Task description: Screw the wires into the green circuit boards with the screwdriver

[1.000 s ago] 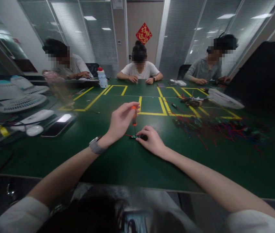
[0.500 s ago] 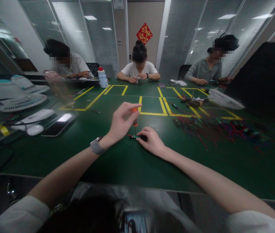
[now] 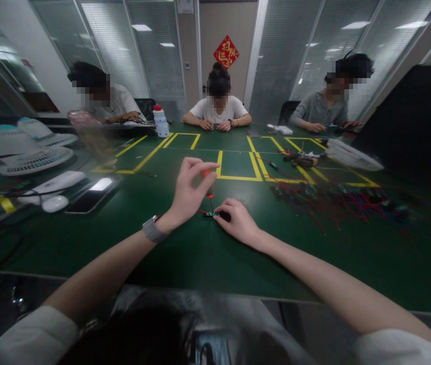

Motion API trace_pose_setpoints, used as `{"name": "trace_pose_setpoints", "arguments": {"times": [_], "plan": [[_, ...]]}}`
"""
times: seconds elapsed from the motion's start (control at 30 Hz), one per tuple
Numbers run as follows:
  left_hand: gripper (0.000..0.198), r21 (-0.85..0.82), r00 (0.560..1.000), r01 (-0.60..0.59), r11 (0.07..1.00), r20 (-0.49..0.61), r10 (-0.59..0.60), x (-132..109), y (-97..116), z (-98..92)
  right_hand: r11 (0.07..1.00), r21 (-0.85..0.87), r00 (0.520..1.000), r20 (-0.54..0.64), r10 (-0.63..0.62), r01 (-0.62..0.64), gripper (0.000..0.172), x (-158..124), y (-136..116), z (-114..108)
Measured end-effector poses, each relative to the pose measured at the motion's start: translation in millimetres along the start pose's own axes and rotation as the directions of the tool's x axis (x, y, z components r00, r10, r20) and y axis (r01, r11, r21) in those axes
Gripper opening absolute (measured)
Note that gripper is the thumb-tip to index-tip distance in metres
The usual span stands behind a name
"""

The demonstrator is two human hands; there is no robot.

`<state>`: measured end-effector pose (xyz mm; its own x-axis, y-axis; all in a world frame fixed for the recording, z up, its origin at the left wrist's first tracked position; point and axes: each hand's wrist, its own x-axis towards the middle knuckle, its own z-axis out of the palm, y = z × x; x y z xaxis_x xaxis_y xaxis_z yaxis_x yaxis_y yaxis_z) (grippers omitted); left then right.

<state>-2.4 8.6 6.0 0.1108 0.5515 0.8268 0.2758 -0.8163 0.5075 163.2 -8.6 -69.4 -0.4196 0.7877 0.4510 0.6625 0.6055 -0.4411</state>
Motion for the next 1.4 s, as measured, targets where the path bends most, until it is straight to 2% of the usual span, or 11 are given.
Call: {"name": "trace_pose_setpoints", "arguments": {"times": [0.13, 0.2, 0.4, 0.67, 0.87, 1.07, 1.27, 1.4], "plan": [[0.030, -0.127, 0.998, -0.002, 0.992, 0.063, 0.010, 0.7, -2.6, 0.1, 1.000, -0.004, 1.000, 0.011, 0.005, -0.005, 0.009, 0.2, -1.6, -0.9], [0.030, -0.179, 0.997, 0.028, 0.984, 0.078, -0.015, 1.1, -3.3, 0.4, 1.000, -0.003, 1.000, 0.018, 0.008, -0.007, 0.009, 0.2, -2.1, -1.3], [0.019, -0.040, 0.999, 0.031, 0.999, 0.013, -0.031, -0.2, -1.1, 0.5, 1.000, -0.014, 1.000, 0.017, 0.003, -0.003, 0.009, 0.1, -2.1, -0.9], [0.032, -0.160, 0.994, 0.060, 0.985, 0.099, -0.045, -1.6, -0.8, 2.6, 1.000, -0.017, 1.000, 0.020, -0.002, 0.002, 0.008, 0.2, -2.1, -1.1], [0.025, -0.025, 0.998, 0.014, 1.000, 0.053, -0.013, -2.6, 0.2, 3.0, 1.000, -0.024, 1.000, 0.018, -0.015, 0.015, 0.008, 0.1, -1.2, -0.8], [0.032, -0.153, 0.994, 0.050, 0.987, 0.101, -0.035, -4.1, -1.5, 5.1, 0.999, -0.039, 1.000, 0.020, -0.013, 0.013, 0.008, 0.1, -1.1, -0.2], [0.020, -0.034, 0.999, 0.005, 0.999, 0.039, -0.004, -4.0, 2.2, 3.1, 0.999, -0.043, 1.000, 0.018, -0.021, 0.022, 0.008, -0.1, -0.9, -0.8], [0.030, -0.157, 0.996, 0.027, 0.987, 0.085, -0.013, -3.6, 2.6, 3.1, 0.999, -0.042, 1.000, 0.018, -0.019, 0.020, 0.008, -0.3, -1.5, -1.2]]}}
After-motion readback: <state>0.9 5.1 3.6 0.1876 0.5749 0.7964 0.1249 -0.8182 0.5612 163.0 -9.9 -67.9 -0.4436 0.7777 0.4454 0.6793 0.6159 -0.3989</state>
